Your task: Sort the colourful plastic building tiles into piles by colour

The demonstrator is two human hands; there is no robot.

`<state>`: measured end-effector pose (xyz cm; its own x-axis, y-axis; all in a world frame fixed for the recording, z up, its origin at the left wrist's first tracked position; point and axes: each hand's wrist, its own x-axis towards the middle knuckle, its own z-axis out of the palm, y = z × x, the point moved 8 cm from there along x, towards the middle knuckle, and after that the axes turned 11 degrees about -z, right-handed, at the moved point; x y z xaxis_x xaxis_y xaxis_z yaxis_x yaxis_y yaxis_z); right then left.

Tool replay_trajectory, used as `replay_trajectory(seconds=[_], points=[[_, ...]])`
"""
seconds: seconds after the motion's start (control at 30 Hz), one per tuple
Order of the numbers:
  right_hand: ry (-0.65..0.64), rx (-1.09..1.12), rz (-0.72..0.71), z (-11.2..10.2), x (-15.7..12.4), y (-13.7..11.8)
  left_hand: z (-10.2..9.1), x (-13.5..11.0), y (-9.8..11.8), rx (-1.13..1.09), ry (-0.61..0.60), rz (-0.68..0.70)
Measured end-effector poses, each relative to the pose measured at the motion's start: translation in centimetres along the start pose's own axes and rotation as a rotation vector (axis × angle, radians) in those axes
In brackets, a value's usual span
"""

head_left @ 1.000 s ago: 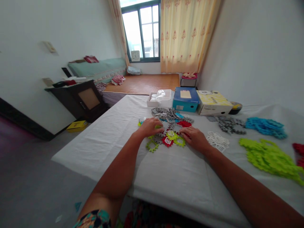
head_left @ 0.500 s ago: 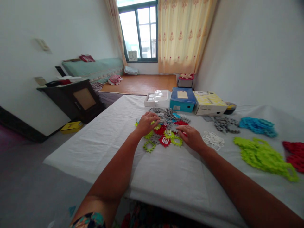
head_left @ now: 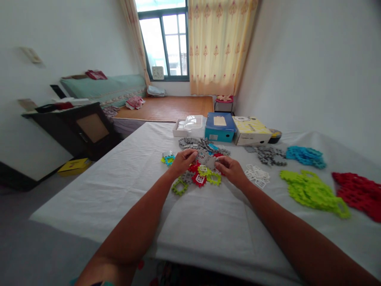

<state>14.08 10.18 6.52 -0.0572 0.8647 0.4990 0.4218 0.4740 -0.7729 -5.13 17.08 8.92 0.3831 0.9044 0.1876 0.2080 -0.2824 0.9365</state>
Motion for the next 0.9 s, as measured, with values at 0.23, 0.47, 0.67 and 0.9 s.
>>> replay_trajectory(seconds=[0.23,0.47,0.67,0.9], points=[[0.006,0.000,-0.007,-0.5,0.5,-0.3,-0.6,-0.1,1.0,0.074,0.097,0.046],[0.121,-0.159,-0.082,-2.2,1.2,-1.4,-1.1,-0.4,1.8,-0.010,0.225,0.051],[0.379,0.104,0.181,-8.8,0.9,5.5,-7.0,-0.3,0.8,-0.290,0.581,0.044],[0.657,0.048,0.365,-16.3,-0.5,11.7,-2.3,0.1,0.5,-0.117,0.266,0.026]])
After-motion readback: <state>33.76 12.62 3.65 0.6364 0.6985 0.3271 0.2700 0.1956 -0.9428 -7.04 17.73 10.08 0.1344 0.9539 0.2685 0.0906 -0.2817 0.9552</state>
